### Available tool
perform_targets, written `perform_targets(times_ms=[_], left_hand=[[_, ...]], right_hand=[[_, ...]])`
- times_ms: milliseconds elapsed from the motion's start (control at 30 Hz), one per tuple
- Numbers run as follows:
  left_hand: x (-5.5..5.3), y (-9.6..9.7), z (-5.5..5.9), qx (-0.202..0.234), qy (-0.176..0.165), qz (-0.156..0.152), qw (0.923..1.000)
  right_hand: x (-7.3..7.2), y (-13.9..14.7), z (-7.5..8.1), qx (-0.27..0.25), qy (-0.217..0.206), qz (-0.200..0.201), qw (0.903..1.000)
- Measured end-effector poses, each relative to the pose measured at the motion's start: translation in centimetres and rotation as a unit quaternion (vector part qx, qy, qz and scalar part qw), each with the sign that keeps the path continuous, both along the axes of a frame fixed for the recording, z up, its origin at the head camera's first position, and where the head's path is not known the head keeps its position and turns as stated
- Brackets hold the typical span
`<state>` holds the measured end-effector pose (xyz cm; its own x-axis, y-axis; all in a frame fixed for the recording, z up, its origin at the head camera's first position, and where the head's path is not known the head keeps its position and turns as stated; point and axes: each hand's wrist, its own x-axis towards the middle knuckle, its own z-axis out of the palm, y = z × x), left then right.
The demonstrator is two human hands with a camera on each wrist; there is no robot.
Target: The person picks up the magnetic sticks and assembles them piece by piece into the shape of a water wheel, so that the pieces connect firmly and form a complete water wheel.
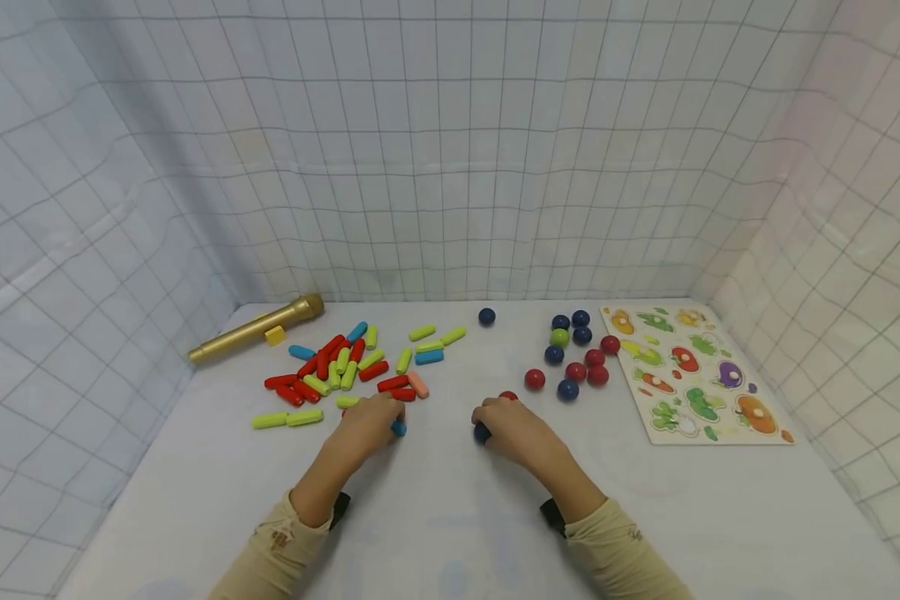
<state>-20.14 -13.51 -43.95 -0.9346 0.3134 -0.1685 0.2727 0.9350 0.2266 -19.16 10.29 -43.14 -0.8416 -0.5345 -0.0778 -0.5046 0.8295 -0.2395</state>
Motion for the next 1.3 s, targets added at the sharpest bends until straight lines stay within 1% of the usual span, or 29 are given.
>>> perform_targets(times_ms=[167, 333, 500, 633, 767, 867, 967, 1067, 1167, 1200, 1300], left_hand=[[0.1, -0.1, 0.0, 0.001, 0.008, -0.006, 0.9999], [0.2, 0.0, 0.2, 0.013, 0.020, -0.004, 0.9997], [0.3, -0.1, 0.3, -0.002, 0.031, -0.005, 0.9995], [0.5, -0.2, 0.2, -0.019, 0.022, -0.006, 0.9996], [0.8, 0.0, 0.3, -0.032, 0.013, 0.005, 0.9994], [1.2, 0.9, 0.8, -0.033, 0.008, 0.006, 0.9994], [1.6, 2.6, 1.2, -0.025, 0.007, -0.015, 0.9995], [1.8, 4.2, 1.4, -0.014, 0.007, -0.036, 0.9992], [1.8, 5.5, 1.4, -0.006, 0.000, -0.038, 0.9993], [1.8, 5.7, 1.3, -0.004, -0.007, -0.036, 0.9993], [1.5, 6.7, 1.2, 0.002, -0.016, -0.043, 0.9989]], right_hand=[[0.1, 0.0, 0.2, -0.005, -0.021, -0.007, 0.9997], [0.0, 0.2, 0.4, -0.015, -0.049, -0.020, 0.9985], [0.0, 0.3, 0.2, -0.026, -0.050, -0.019, 0.9982], [0.0, 0.3, -0.1, -0.025, -0.041, -0.013, 0.9987], [0.1, 0.2, -0.1, -0.031, -0.043, -0.009, 0.9985], [0.0, 0.2, 0.0, -0.035, -0.054, -0.011, 0.9979], [-0.1, 0.3, 0.1, -0.037, -0.063, -0.017, 0.9972], [-0.1, 0.3, 0.2, -0.042, -0.067, -0.020, 0.9967], [-0.1, 0.1, 0.1, -0.058, -0.071, -0.004, 0.9958], [-0.1, 0.0, 0.1, -0.063, -0.074, 0.003, 0.9953], [-0.2, 0.2, 0.2, -0.074, -0.078, 0.015, 0.9940]])
